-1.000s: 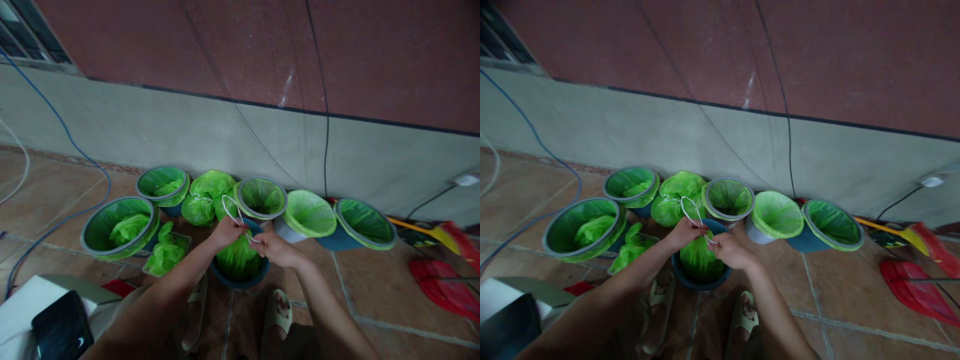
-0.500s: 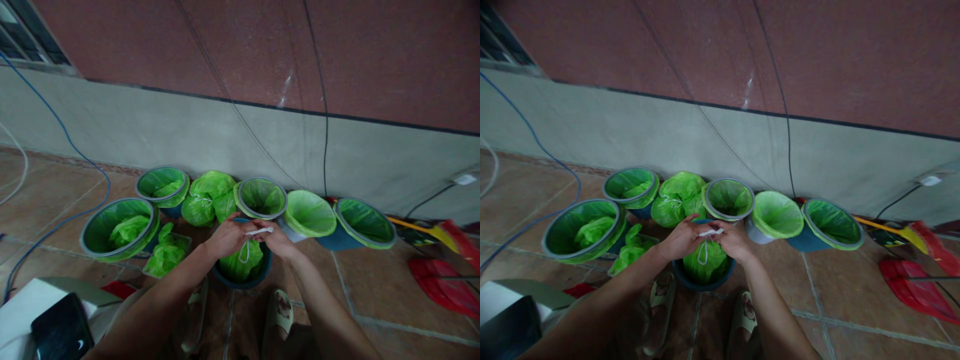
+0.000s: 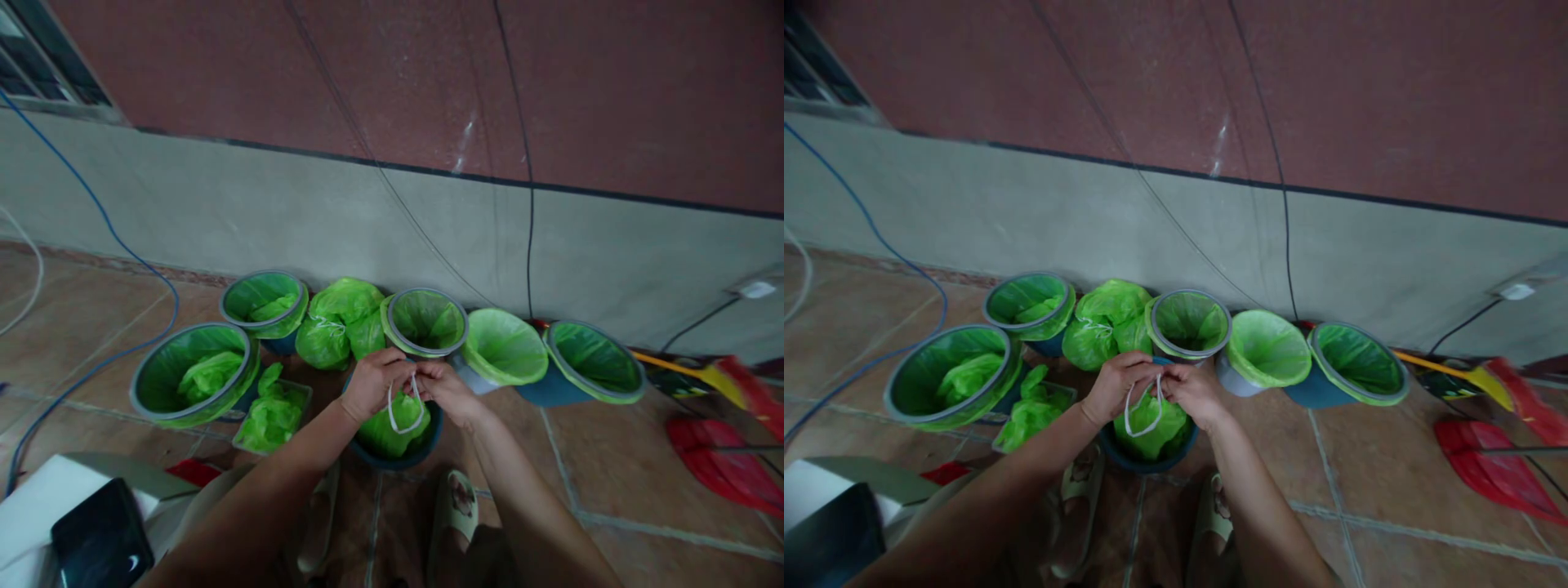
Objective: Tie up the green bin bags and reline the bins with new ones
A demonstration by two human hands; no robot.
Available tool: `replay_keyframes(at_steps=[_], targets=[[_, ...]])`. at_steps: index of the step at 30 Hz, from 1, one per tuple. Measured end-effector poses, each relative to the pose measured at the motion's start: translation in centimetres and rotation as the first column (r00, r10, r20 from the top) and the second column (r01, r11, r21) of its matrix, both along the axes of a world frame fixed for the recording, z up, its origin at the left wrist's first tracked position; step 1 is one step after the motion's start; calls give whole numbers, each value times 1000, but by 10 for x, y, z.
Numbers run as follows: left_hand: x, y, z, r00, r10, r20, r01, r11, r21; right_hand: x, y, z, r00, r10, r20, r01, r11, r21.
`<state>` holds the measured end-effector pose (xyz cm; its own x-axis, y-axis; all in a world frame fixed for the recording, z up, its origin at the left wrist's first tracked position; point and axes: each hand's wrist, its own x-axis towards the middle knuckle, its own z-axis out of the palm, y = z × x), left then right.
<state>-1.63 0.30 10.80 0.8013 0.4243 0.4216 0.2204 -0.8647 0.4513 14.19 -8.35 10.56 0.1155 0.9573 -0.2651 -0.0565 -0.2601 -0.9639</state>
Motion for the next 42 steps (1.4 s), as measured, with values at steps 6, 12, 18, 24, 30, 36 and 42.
replay_keyframes(at_steps=[6,12,18,24,30,36,42], targets=[[-2,3,3,981,126,-145,-138,987,-82,8,2,-6,633,-193,749,128,981,144],[-2,10,1,863,365,-348,-443,878,-179,18,-9,-6,276,2,961,235,969,-69],[8,19,1,922,344,-175,-291,321,-901,21,-5,-10,468,-126,875,242,970,10],[15,5,-1,932,359,43,13,87,-996,11,0,-10,770,-355,530,263,934,243],[15,3,-11,987,87,135,99,331,-938,-7,-1,-1,778,-310,546,76,910,408],[19,1,-18,993,69,98,53,481,-875,-9,1,-11,804,-232,548,119,965,234],[18,1,-17,983,136,121,59,393,-918,-6,3,-20,893,-184,411,132,979,153]])
